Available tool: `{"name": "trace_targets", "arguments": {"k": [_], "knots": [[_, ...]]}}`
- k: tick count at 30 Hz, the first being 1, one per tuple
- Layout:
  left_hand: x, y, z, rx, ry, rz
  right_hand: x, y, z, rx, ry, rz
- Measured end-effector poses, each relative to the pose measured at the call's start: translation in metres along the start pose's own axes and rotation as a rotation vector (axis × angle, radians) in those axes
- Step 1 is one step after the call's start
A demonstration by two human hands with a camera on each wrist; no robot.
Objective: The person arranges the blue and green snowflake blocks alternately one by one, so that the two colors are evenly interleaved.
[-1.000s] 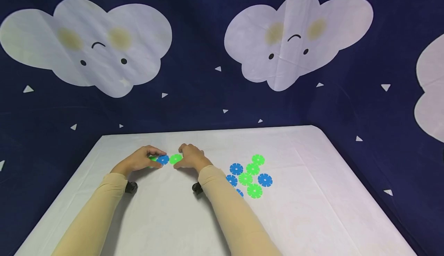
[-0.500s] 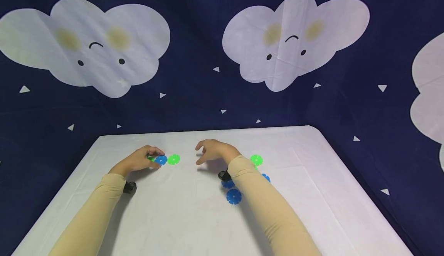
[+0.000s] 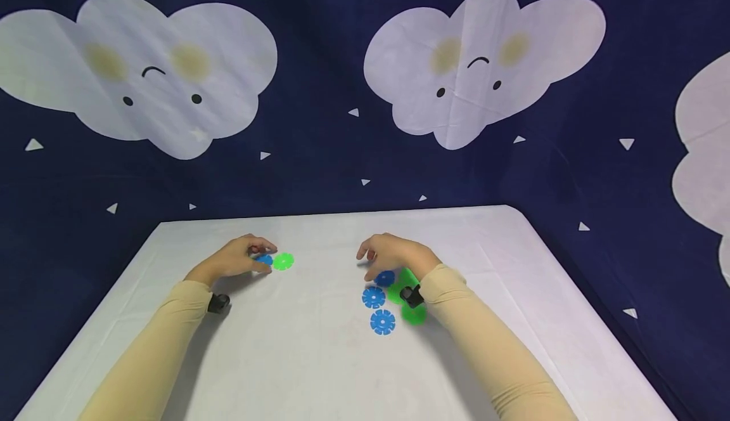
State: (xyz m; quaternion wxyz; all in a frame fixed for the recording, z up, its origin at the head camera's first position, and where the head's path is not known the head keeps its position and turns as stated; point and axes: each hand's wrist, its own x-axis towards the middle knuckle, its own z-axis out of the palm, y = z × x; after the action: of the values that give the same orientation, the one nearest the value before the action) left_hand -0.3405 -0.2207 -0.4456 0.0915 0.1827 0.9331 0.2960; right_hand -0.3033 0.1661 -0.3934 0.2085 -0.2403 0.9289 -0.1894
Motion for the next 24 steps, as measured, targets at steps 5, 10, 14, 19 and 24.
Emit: {"name": "trace_targets", "arguments": {"k": [5, 10, 14, 19, 24], "knots": [[0.004, 0.006, 0.004, -0.008, 0.01, 0.018, -0.011, 0.005, 0.007, -0.007, 0.018, -0.039], [0.009, 0.013, 0.009, -0.036, -0.007, 0.044, -0.024, 0.008, 0.019, 0.006, 0.043, -0.071], [0.012, 0.018, 0.012, -0.025, 0.005, 0.052, -0.031, 0.009, 0.027, -0.011, 0.06, -0.103], [0.014, 0.019, 0.016, -0.028, 0.008, 0.038, -0.035, 0.011, 0.035, -0.057, 0.072, -0.125], [0.013, 0.02, 0.018, -0.05, 0.012, 0.026, -0.036, 0.012, 0.041, -0.077, 0.099, -0.138]]}}
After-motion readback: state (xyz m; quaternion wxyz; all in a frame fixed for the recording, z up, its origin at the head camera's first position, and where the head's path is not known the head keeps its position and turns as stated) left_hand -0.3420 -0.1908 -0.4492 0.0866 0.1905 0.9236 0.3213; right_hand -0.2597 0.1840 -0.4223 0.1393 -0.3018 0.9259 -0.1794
